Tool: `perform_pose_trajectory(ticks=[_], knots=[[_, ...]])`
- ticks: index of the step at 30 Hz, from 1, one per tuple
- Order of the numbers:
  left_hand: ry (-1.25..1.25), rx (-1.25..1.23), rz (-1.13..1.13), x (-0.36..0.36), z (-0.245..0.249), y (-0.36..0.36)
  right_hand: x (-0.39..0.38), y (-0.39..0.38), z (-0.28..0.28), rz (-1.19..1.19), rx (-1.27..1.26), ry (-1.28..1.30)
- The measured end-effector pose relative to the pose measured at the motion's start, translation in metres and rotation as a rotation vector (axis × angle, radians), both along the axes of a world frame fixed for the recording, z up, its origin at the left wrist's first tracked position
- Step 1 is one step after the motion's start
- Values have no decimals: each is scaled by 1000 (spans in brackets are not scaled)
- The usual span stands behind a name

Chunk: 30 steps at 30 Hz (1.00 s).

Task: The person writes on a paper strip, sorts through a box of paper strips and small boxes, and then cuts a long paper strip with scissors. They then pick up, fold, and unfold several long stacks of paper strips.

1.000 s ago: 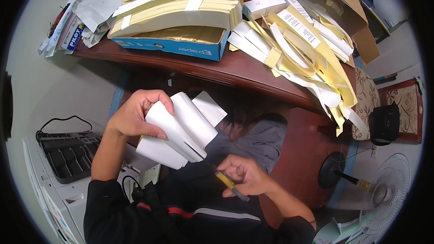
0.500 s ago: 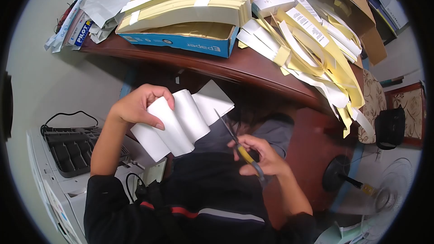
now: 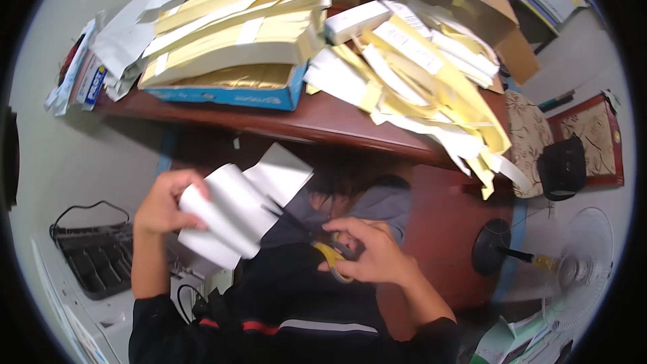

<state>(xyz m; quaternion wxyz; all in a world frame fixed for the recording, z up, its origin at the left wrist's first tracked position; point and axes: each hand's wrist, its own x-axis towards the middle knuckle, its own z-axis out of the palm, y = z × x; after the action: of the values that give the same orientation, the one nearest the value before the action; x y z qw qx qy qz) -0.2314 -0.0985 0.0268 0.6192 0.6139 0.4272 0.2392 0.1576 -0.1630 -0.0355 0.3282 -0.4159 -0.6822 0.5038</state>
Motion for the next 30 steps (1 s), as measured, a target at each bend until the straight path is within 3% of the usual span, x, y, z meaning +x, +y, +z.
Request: perform_pose_trajectory(ticks=[2,4,5,7,8,10,17,18,20,26,30], knots=[[2,38,71,2,26,-12,26,13,43,-25,429,-144],[0,58,90,4,48,-16,59,27,80,-145,674,-355],[-12,113,63,2,57,-15,66,31,91,-295,560,-232],[-33,197,63,1,72,-17,91,57,128,-414,571,-552],[-30,236,78,2,80,-18,107,77,128,-399,620,-638],[-26,314,61,-1,95,-20,98,101,148,-391,347,-794],[-102,486,413,-5,139,-36,64,177,124,-289,505,-1164],[-99,513,448,-8,146,-35,64,189,122,-230,407,-1213],[-101,552,516,-13,156,-34,62,198,120,-133,422,-1252],[-104,723,548,-22,183,-14,66,204,157,-79,91,-985],[-60,811,593,-17,203,-9,76,199,144,-79,178,-925]])
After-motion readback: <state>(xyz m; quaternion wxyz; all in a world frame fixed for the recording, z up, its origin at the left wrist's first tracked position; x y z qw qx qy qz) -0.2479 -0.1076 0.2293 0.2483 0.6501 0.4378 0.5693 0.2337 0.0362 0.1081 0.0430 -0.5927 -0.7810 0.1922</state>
